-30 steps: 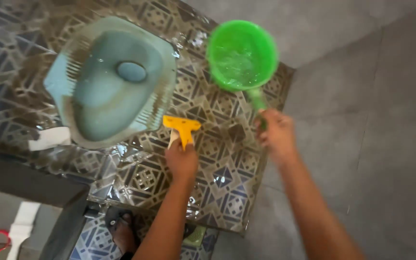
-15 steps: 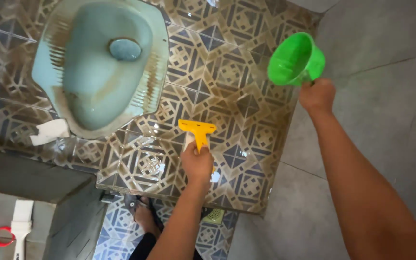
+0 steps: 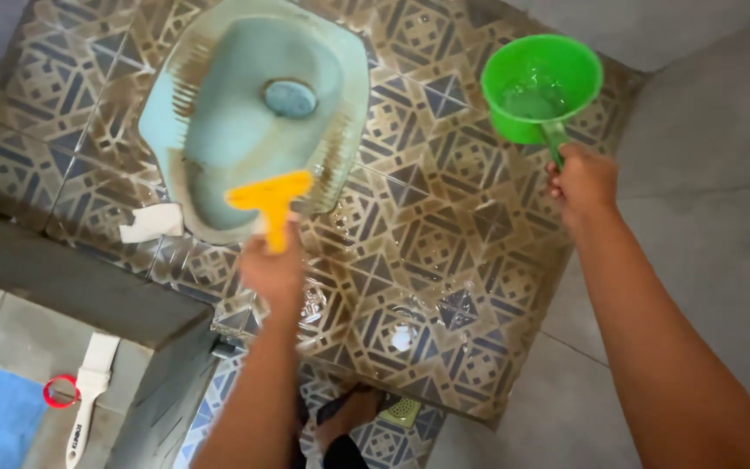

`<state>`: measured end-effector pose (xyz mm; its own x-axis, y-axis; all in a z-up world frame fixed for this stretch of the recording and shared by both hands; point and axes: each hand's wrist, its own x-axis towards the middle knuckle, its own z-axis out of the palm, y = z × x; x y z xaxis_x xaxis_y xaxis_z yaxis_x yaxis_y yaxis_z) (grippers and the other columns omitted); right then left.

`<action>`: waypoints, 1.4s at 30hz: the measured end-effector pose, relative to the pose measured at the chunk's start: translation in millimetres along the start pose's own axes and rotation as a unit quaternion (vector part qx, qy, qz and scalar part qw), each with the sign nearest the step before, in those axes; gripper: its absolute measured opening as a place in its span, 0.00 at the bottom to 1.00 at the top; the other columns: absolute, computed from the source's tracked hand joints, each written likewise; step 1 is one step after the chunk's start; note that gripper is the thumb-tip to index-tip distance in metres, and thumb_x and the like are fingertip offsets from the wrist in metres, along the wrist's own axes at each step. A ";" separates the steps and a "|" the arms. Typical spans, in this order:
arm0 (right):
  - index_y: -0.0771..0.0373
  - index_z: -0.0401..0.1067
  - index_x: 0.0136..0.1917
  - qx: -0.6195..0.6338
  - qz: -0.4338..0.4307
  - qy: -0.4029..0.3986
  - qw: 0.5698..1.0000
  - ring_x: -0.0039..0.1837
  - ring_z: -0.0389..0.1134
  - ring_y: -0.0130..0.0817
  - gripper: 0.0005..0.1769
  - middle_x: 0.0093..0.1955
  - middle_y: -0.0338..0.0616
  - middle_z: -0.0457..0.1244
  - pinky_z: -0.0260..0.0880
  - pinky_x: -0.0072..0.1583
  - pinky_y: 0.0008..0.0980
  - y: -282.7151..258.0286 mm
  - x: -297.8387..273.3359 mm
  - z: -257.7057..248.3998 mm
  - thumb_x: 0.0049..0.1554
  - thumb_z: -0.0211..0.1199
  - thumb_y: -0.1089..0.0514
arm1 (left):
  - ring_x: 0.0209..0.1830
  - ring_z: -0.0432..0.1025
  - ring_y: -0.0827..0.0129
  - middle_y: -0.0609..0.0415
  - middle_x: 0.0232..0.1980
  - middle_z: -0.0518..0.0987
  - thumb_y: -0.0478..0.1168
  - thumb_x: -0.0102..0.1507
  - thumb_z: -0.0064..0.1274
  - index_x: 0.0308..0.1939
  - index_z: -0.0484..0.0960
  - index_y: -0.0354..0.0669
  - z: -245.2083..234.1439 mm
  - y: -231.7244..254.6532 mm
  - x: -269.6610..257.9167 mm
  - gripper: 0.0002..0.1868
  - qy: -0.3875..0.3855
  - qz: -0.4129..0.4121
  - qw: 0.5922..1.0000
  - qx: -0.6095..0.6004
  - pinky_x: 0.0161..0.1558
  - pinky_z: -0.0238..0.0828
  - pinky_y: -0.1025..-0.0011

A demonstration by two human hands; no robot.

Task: Cleaning the bathroom tiles and squat toilet using a scraper, brush, and water.

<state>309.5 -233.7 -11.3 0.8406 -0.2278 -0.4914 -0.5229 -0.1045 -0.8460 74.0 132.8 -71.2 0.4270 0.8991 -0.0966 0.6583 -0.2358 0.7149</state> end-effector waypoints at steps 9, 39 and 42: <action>0.62 0.65 0.51 0.119 -0.005 -0.014 0.993 0.32 0.57 0.25 0.06 0.39 0.42 0.63 0.55 0.33 0.27 21.7 -64.4 43.2 0.67 0.57 0.57 | 0.43 0.72 0.40 0.34 0.44 0.75 0.46 0.44 0.79 0.42 0.82 0.33 -44.1 -197.9 217.8 0.30 0.195 -0.003 0.966 0.169 0.45 0.69 0.45; 0.61 0.60 0.60 0.306 -0.088 -0.178 0.931 0.42 0.57 0.21 0.09 0.52 0.39 0.58 0.53 0.41 0.19 128.3 -69.5 -31.1 0.81 0.42 0.57 | 0.63 0.64 0.41 0.35 0.61 0.64 0.27 0.47 0.60 0.57 0.71 0.30 -29.6 -200.7 251.2 0.33 0.140 0.185 0.972 0.045 0.71 0.61 0.52; 0.57 0.66 0.60 0.204 -0.058 -0.053 0.976 0.38 0.58 0.21 0.09 0.45 0.36 0.61 0.57 0.38 0.22 77.7 -132.7 51.3 0.78 0.50 0.51 | 0.65 0.65 0.45 0.38 0.63 0.68 0.39 0.53 0.71 0.61 0.71 0.33 -115.5 -165.4 231.8 0.36 0.091 0.177 0.979 0.044 0.69 0.63 0.55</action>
<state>164.6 -161.9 -22.5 0.9124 -0.1335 -0.3868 -0.3407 0.2758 -0.8988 -7.5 422.7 -131.8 0.5248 0.8047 0.2775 0.5434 -0.5677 0.6185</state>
